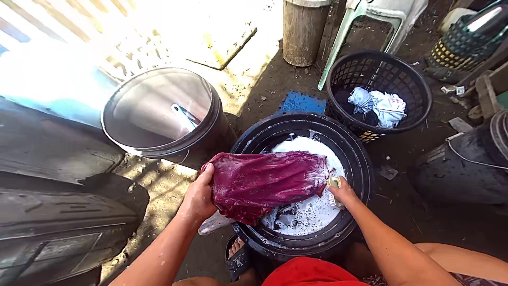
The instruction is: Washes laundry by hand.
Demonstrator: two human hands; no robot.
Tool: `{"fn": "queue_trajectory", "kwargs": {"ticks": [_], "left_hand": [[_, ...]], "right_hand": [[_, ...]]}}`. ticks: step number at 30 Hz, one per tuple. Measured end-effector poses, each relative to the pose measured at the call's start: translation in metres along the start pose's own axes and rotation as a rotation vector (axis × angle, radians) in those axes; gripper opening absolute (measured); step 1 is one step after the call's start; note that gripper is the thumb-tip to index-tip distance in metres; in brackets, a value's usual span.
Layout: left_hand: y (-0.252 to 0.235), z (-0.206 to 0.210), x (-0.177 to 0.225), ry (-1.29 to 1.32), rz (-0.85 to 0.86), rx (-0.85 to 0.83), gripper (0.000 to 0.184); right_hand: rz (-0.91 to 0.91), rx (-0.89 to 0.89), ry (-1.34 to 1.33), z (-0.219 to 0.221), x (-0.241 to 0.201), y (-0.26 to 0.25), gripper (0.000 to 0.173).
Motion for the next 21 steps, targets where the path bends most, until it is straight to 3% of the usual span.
{"fn": "queue_trajectory", "kwargs": {"ticks": [3, 7, 9, 12, 16, 19, 21], "left_hand": [[0.022, 0.039, 0.024, -0.059, 0.093, -0.156, 0.050], [0.058, 0.099, 0.078, -0.200, 0.270, -0.343, 0.050], [0.079, 0.130, 0.118, -0.248, 0.383, -0.418, 0.049], [0.118, 0.171, 0.180, -0.304, 0.562, -0.558, 0.047], [0.168, 0.207, 0.244, -0.378, 0.827, -0.713, 0.044], [0.193, 0.219, 0.262, -0.369, 0.909, -0.745, 0.048], [0.195, 0.222, 0.248, -0.330, 0.846, -0.757, 0.051]], "right_hand": [[-0.040, -0.076, 0.053, -0.005, -0.006, 0.008, 0.083], [-0.438, 0.038, 0.066, -0.052, -0.047, 0.029, 0.079], [-0.442, -0.078, 0.136, -0.090, -0.081, 0.063, 0.075], [-0.534, -0.092, 0.175, -0.140, -0.112, 0.117, 0.067], [-0.559, -0.097, 0.176, -0.162, -0.103, 0.149, 0.064], [-0.519, -0.118, 0.233, -0.156, -0.090, 0.146, 0.063], [-0.500, -0.134, 0.298, -0.153, -0.088, 0.145, 0.062]]}}
Point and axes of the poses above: each hand's wrist, its own y-axis away from the middle knuckle, its own z-axis out of the palm, x = y × z, the point moved 9 cm from there along -y, towards the middle knuckle, and after that the axes turned 10 degrees about -y, right-handed, at the moved point
